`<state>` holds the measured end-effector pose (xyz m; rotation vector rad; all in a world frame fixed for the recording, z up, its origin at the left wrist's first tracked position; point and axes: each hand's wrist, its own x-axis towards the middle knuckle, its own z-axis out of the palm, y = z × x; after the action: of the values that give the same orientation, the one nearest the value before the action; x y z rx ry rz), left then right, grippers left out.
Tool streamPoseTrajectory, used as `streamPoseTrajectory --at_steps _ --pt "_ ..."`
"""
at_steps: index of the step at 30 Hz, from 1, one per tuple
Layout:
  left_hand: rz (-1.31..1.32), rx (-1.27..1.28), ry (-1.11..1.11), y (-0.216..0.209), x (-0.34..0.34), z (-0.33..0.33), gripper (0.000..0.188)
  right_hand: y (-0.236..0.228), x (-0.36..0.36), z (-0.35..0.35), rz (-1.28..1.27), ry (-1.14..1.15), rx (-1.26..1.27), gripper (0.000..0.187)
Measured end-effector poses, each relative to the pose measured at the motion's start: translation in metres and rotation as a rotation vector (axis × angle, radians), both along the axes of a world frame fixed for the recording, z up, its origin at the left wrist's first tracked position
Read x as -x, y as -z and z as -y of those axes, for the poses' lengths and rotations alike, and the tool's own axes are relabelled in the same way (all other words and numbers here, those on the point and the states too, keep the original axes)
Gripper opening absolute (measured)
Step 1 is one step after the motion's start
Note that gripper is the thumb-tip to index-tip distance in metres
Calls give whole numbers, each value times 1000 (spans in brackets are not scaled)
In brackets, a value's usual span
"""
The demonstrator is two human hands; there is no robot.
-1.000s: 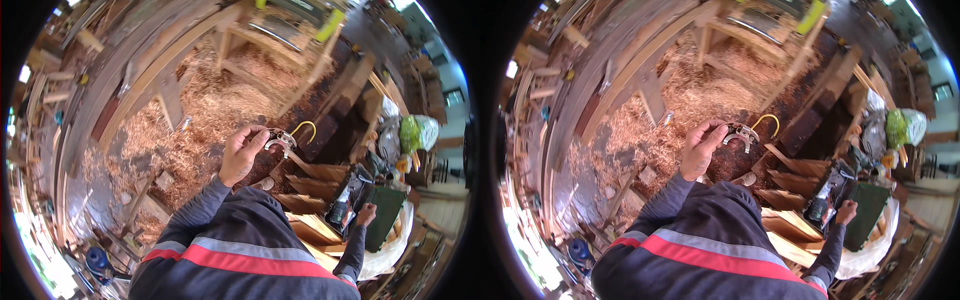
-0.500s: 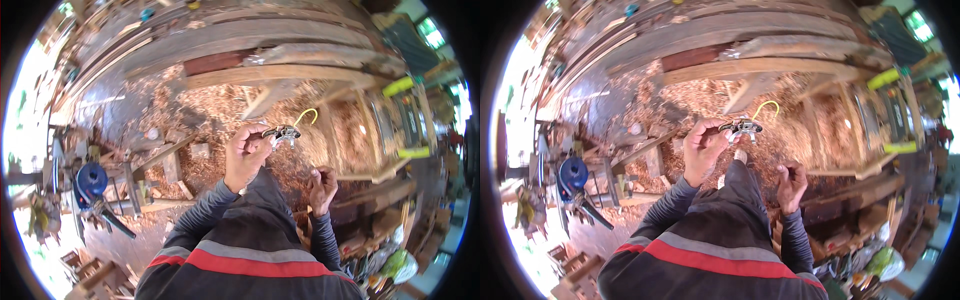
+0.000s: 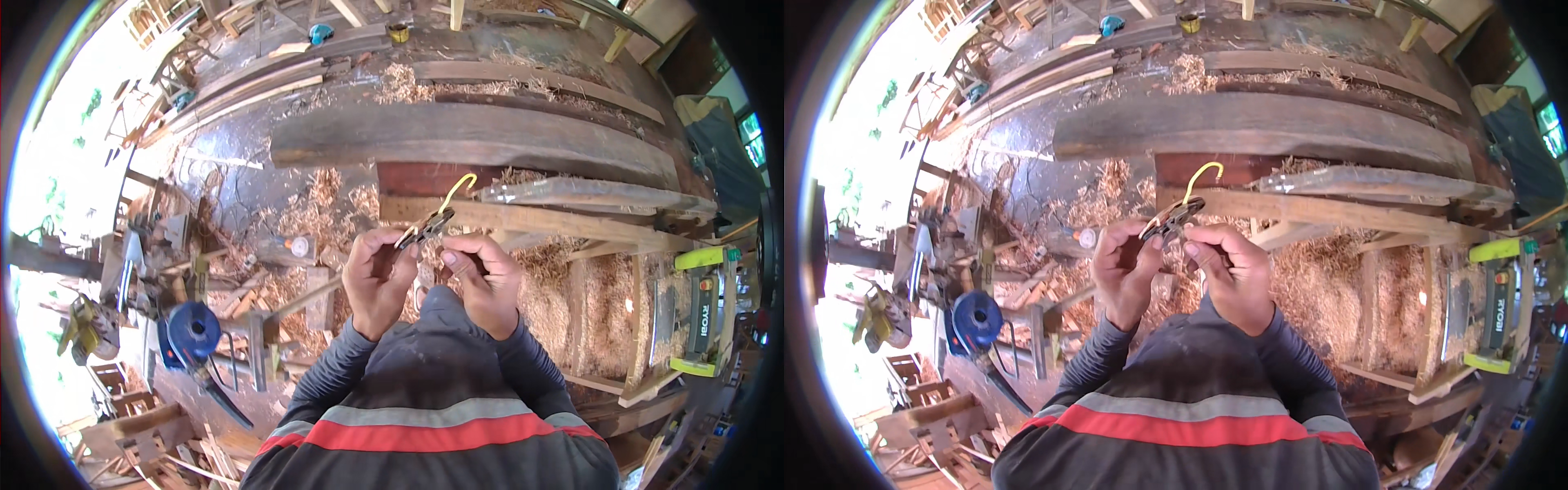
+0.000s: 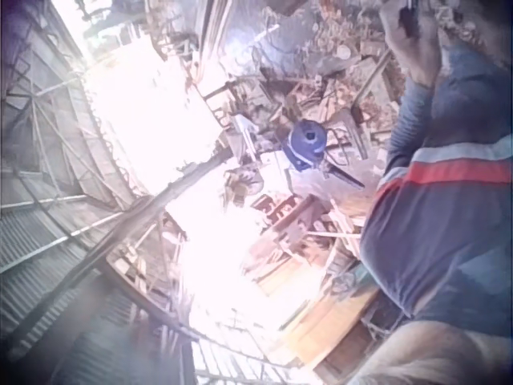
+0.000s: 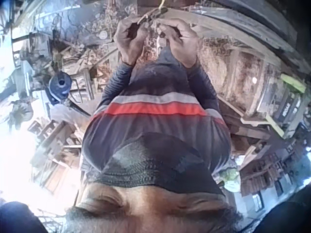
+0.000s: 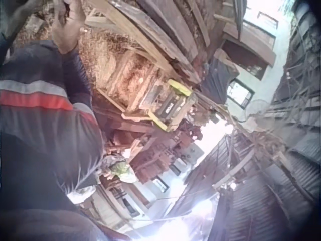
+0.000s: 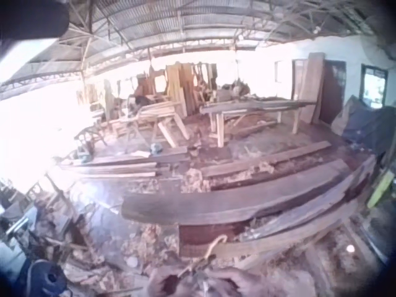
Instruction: The person cuts a small wooden part using a band saw, applies glue to it, and uses a drill and a screwdriver to fasten the component together.
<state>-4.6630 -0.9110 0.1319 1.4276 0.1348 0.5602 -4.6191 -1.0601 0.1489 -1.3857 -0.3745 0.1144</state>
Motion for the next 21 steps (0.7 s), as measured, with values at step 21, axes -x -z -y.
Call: streamPoseTrajectory --at_steps 21 --pt "126 -116 74 -5 -154 -115 34 -10 -163 -117 -141 -106 -137 14"
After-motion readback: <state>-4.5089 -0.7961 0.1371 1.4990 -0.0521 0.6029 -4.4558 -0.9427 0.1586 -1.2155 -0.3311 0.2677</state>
